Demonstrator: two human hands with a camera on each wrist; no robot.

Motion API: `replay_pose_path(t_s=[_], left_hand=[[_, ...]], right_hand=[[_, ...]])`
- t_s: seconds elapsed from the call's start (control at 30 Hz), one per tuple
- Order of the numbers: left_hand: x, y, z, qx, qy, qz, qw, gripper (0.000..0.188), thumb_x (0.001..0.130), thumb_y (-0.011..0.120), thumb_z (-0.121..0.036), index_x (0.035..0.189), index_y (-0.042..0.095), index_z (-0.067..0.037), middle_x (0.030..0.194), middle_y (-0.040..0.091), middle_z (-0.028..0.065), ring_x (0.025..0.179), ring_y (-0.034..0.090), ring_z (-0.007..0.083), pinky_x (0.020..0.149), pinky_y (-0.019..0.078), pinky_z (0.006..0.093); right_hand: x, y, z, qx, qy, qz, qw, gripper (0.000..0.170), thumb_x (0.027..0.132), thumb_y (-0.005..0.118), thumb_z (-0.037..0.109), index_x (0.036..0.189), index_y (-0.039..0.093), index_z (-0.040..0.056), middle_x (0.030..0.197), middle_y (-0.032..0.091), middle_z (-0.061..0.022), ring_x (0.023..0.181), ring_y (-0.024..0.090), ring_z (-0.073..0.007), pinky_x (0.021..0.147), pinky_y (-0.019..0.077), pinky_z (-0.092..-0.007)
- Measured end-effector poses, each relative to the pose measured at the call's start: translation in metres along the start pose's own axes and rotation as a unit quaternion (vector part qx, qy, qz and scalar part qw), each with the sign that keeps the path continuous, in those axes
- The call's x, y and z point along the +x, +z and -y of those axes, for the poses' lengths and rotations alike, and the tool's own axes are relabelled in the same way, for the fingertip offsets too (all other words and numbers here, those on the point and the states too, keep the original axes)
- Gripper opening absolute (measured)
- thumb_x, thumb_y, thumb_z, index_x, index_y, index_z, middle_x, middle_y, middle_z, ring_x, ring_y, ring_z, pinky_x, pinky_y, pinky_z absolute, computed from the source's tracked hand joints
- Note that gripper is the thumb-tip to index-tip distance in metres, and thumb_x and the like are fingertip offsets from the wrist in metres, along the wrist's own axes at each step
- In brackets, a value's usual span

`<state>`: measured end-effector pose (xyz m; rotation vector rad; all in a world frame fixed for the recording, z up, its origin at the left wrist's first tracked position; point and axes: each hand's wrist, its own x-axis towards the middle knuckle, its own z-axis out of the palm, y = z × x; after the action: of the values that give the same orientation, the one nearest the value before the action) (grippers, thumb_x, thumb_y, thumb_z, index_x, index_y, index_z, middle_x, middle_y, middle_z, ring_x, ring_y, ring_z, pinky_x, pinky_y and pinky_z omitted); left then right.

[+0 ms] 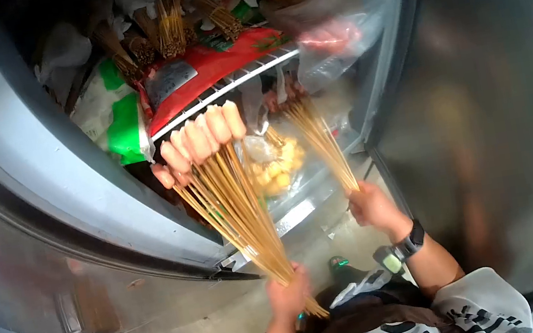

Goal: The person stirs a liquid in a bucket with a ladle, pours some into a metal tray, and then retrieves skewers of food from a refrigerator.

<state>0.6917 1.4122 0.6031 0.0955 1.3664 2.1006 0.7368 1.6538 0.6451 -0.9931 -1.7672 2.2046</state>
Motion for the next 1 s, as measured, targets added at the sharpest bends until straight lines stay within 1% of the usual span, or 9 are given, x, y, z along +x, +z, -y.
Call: replay_pose_path(t_s=[0.2,0.23,0.6,0.67,0.7,0.77,0.87,0.9,1.0], left_hand=[[0.011,0.008,-0.018,0.014,0.119,0.098,0.988,0.012,0.084,0.053,0.006,0.093,0.051,0.0,0.111,0.058,0.017,0.096,0.062,0.0235,0.08,0.0515,0.0331],[0.012,0.003,-0.021,0.026,0.092,0.131,0.987,0.016,0.082,0.052,0.01,0.095,0.052,0.001,0.133,0.045,0.0207,0.123,0.047,0.0326,0.098,0.0419,0.0408],[-0.034,0.002,0.009,0.084,0.118,0.132,0.981,0.01,0.082,0.058,0.006,0.09,0.053,0.001,0.139,0.038,0.0213,0.128,0.039,0.0361,0.102,0.0389,0.0479],[-0.056,0.017,0.006,-0.005,0.085,0.138,0.987,0.012,0.082,0.059,0.006,0.089,0.053,-0.001,0.137,0.041,0.0208,0.124,0.045,0.0351,0.096,0.0449,0.0462],[-0.068,0.019,0.007,-0.002,0.083,0.127,0.988,0.012,0.082,0.059,0.006,0.089,0.053,-0.001,0.137,0.041,0.0208,0.124,0.045,0.0351,0.096,0.0449,0.0462],[-0.091,0.018,0.01,0.026,0.036,0.125,0.991,0.013,0.081,0.06,0.005,0.089,0.053,-0.003,0.128,0.049,0.0176,0.109,0.056,0.03,0.086,0.0507,0.0411],[-0.129,0.0,0.035,0.074,0.001,0.092,0.993,0.013,0.081,0.06,0.005,0.087,0.052,-0.004,0.116,0.053,0.0124,0.092,0.06,0.0237,0.075,0.0521,0.0358],[-0.144,-0.005,0.044,0.072,0.005,0.073,0.995,0.012,0.081,0.062,0.003,0.09,0.055,-0.003,0.102,0.056,0.0067,0.084,0.058,0.0161,0.071,0.051,0.0306],[-0.197,-0.016,0.034,0.14,-0.021,0.017,0.99,0.015,0.081,0.064,0.001,0.095,0.058,-0.002,0.092,0.059,0.003,0.081,0.057,0.0117,0.07,0.0492,0.0274]], right_hand=[[-0.061,0.036,-0.028,0.062,-0.009,-0.044,0.997,0.014,0.095,0.048,0.02,0.086,0.043,0.0105,0.06,0.042,0.0023,0.044,0.037,-0.007,0.036,0.0298,-0.023],[-0.068,0.039,-0.036,0.029,-0.012,-0.051,0.998,0.015,0.095,0.047,0.021,0.088,0.043,0.0097,0.062,0.043,0.0016,0.046,0.039,-0.0071,0.038,0.0323,-0.0229],[-0.145,0.06,-0.144,0.038,-0.008,0.105,0.994,0.015,0.096,0.048,0.02,0.095,0.043,0.0065,0.069,0.046,0.0016,0.055,0.043,-0.006,0.047,0.0382,-0.0232],[-0.153,0.058,-0.162,-0.198,-0.317,0.104,0.922,0.017,0.096,0.047,0.02,0.1,0.042,0.0039,0.073,0.049,-0.0025,0.056,0.045,-0.009,0.05,0.0412,-0.0262],[-0.161,0.052,-0.163,-0.193,-0.313,0.114,0.923,0.017,0.096,0.047,0.02,0.1,0.042,0.0039,0.073,0.049,-0.0025,0.056,0.045,-0.009,0.05,0.0412,-0.0262],[-0.18,0.037,-0.16,-0.161,0.037,0.302,0.939,0.034,0.096,0.045,0.022,0.12,0.036,-0.0021,0.082,0.053,-0.0126,0.063,0.052,-0.0161,0.06,0.046,-0.0323],[-0.211,0.035,-0.15,-0.097,0.034,0.384,0.917,0.052,0.097,0.042,0.024,0.134,0.02,-0.0049,0.088,0.053,-0.02,0.073,0.055,-0.0207,0.069,0.0472,-0.036],[-0.212,0.028,-0.198,-0.175,-0.14,0.379,0.898,0.061,0.096,0.045,0.028,0.14,0.015,-0.0031,0.09,0.054,-0.0181,0.078,0.056,-0.0213,0.074,0.0463,-0.0353],[-0.216,0.031,-0.19,-0.228,-0.113,0.542,0.801,0.052,0.094,0.05,0.032,0.132,0.035,0.0001,0.092,0.056,-0.0128,0.081,0.055,-0.0186,0.074,0.0453,-0.0314]])
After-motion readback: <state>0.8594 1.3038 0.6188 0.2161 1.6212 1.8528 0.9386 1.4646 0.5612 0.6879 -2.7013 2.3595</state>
